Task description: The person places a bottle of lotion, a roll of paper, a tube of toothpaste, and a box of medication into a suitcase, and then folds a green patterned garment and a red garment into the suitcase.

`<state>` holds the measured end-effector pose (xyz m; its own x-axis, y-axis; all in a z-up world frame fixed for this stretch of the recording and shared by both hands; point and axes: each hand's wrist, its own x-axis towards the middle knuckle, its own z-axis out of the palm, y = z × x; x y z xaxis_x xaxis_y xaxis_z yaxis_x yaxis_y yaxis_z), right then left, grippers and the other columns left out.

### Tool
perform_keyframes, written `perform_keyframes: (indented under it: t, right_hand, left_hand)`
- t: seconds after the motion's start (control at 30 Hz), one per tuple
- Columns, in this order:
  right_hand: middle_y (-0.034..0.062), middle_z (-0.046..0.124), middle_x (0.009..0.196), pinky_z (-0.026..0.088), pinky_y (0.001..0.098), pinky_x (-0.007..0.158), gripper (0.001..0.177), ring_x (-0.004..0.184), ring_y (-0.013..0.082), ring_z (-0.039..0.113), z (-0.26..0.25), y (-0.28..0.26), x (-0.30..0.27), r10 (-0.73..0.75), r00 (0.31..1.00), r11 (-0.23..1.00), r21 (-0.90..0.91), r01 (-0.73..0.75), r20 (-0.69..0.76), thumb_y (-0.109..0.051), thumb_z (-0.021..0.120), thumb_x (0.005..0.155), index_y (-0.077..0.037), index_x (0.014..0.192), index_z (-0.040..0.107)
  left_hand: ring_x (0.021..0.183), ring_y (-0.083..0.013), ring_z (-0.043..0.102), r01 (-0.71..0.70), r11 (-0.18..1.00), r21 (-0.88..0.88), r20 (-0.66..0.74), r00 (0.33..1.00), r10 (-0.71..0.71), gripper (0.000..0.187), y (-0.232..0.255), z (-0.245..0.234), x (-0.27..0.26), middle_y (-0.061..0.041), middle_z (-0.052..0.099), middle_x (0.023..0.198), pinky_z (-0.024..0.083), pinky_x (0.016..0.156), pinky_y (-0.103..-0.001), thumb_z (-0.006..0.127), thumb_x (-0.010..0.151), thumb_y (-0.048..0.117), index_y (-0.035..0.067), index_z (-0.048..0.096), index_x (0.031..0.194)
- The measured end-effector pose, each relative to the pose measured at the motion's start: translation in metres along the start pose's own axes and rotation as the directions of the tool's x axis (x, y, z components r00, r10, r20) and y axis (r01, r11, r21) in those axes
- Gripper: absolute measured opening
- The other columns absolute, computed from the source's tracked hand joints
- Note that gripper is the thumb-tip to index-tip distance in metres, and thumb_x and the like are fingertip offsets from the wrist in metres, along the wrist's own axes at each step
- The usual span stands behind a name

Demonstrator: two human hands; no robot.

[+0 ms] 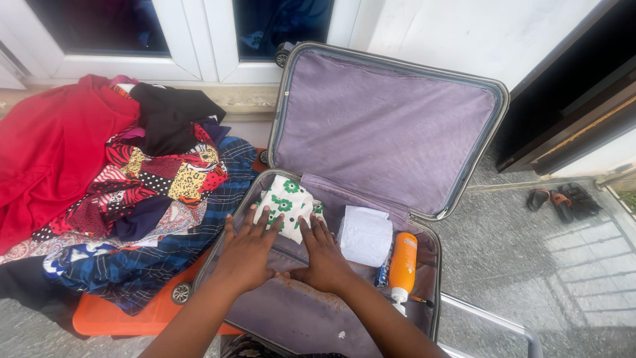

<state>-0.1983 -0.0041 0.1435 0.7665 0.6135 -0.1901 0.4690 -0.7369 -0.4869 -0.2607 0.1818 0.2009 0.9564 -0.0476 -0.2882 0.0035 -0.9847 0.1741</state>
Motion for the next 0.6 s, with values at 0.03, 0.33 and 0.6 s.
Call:
perform_keyframes:
  t: [0.03,0.33,0.6]
  right_hand:
    - [0.0225,0.004,0.169,0.014,0.0582,0.123,0.131,0.157,0.0402,0.002,-0.002,-0.006,0.002,0.018,0.999,0.999,-0.039,-0.017,0.032,-0.053,0.09,0.07,-0.018,0.163,0.004]
    - [0.0203,0.009,0.168,0.017,0.0571,0.122,0.119,0.156,0.0386,0.011,-0.024,-0.089,0.047,-0.123,0.989,0.986,-0.107,0.131,0.076,-0.051,0.088,0.071,-0.019,0.161,0.017]
    - [0.0208,0.023,0.163,0.017,0.057,0.12,0.099,0.151,0.0404,0.02,-0.03,-0.2,0.124,-0.315,0.948,0.929,-0.191,0.316,0.036,-0.042,0.087,0.073,-0.02,0.155,0.035]
  left_hand:
    - [0.157,-0.0323,-0.001,0.001,1.0,-0.009,-0.017,1.0,-0.001,0.114,-0.005,-0.002,-0.005,-0.01,0.011,0.169,-0.001,0.121,-0.068,0.089,0.075,0.039,0.025,0.014,0.16]
    - [0.157,-0.0332,0.002,0.021,0.998,-0.051,-0.031,0.999,-0.023,0.104,-0.078,-0.032,-0.032,-0.011,0.02,0.166,-0.001,0.121,-0.066,0.089,0.073,0.041,0.021,0.029,0.156]
    - [0.15,-0.0318,0.021,0.103,0.99,-0.101,-0.313,0.941,-0.129,0.088,-0.193,-0.055,-0.054,-0.009,0.038,0.162,0.008,0.117,-0.069,0.087,0.071,0.042,0.017,0.051,0.147]
